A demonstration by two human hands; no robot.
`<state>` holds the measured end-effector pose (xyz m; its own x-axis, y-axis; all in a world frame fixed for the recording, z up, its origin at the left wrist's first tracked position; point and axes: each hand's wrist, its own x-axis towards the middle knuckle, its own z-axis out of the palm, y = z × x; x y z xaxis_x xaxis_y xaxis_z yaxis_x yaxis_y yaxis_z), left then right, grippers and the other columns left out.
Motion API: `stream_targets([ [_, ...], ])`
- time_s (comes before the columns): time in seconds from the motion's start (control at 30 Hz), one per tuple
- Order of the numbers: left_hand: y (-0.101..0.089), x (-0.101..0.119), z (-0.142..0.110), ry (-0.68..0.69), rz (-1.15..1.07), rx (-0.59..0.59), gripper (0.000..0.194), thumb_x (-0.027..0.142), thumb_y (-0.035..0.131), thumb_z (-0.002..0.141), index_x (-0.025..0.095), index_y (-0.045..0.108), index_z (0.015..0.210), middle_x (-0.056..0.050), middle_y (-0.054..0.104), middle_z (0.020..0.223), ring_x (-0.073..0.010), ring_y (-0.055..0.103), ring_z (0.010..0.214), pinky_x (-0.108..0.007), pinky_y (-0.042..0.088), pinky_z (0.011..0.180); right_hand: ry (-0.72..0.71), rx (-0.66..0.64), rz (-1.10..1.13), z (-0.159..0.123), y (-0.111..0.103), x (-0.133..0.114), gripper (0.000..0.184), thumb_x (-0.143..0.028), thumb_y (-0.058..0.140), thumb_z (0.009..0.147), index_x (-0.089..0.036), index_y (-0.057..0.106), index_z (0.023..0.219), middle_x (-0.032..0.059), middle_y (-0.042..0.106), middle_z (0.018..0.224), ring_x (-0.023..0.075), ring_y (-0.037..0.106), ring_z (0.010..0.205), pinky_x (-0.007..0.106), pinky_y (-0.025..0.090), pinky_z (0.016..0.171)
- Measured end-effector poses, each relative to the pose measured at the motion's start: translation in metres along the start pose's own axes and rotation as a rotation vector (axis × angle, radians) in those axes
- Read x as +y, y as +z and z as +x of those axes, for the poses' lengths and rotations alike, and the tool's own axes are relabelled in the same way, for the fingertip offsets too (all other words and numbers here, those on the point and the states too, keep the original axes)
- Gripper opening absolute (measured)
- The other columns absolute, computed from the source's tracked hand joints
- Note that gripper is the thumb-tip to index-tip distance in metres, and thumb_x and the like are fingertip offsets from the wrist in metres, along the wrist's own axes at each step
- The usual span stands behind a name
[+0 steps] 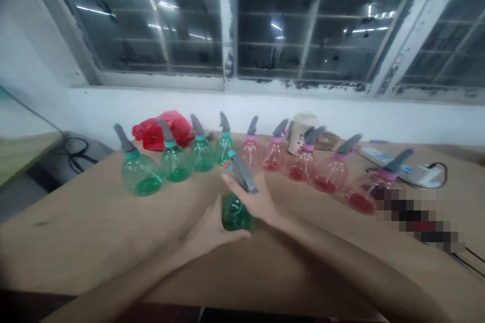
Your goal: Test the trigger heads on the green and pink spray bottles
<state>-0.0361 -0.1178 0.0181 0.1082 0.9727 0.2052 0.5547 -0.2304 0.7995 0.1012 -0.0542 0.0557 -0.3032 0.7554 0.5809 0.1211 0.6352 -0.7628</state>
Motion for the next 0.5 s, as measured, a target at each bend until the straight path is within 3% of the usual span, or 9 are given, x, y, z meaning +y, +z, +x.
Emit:
stream_targets([
  [0.13,-0.049,-0.024,-0.043,-0.094,0.039,0.115,0.09,0.052,0.081,0.048,0.022,0.043,0.125,-0.014,0.061,0.114,-0.0422,0.053,0.113,-0.063,0.041,0.094,-0.098,-0.237,-0.034,0.005,0.05,-0.026,0.039,-0.043,0.061,0.08,-0.026,0.056,0.115,0.0027,0.067,0.087,0.0215,0.064,0.083,0.04,0.052,0.08],
  [0.2,-0.077,-0.036,-0.068,-0.097,0.072,0.172,0.083,0.049,0.079,0.055,0.025,0.042,0.126,-0.012,0.057,0.121,-0.0395,0.048,0.12,-0.062,0.034,0.102,-0.162,-0.399,-0.074,0.005,0.071,-0.037,0.054,-0.047,0.067,0.074,-0.026,0.05,0.121,0.006,0.066,0.102,0.0247,0.063,0.092,0.043,0.052,0.081],
  [0.3,-0.123,-0.053,-0.102,-0.258,0.106,0.331,0.08,0.049,0.076,0.059,0.024,0.041,0.126,-0.013,0.054,0.125,-0.0379,0.048,0.121,-0.061,0.03,0.106,-0.219,-0.534,-0.082,0.006,0.096,-0.045,0.075,-0.053,0.071,0.068,-0.027,0.04,0.131,0.0099,0.05,0.133,0.0291,0.05,0.119,0.048,0.044,0.096],
  [0.4,-0.166,-0.071,-0.126,-0.316,0.09,0.382,0.075,0.05,0.073,0.063,0.021,0.038,0.123,-0.011,0.056,0.124,-0.0334,0.052,0.118,-0.053,0.037,0.104,-0.209,-0.487,-0.061,0.016,0.114,-0.049,0.057,-0.05,0.066,0.075,-0.027,0.047,0.123,0.0082,0.055,0.126,0.0247,0.053,0.115,0.045,0.045,0.095],
  [0.43,-0.178,-0.076,-0.131,-0.337,0.106,0.457,0.075,0.051,0.073,0.062,0.019,0.039,0.121,-0.012,0.056,0.122,-0.0334,0.052,0.117,-0.053,0.038,0.103,-0.202,-0.437,-0.049,0.023,0.12,-0.05,0.048,-0.048,0.064,0.077,-0.026,0.05,0.117,0.0076,0.058,0.119,0.0226,0.056,0.108,0.043,0.048,0.091],
  [0.5,-0.194,-0.083,-0.133,-0.368,0.091,0.488,0.074,0.052,0.071,0.065,0.019,0.037,0.121,-0.012,0.055,0.124,-0.0316,0.053,0.116,-0.051,0.039,0.103,-0.179,-0.327,-0.029,0.04,0.13,-0.052,0.035,-0.046,0.061,0.08,-0.024,0.054,0.107,0.0073,0.062,0.109,0.0207,0.06,0.099,0.038,0.052,0.08],
])
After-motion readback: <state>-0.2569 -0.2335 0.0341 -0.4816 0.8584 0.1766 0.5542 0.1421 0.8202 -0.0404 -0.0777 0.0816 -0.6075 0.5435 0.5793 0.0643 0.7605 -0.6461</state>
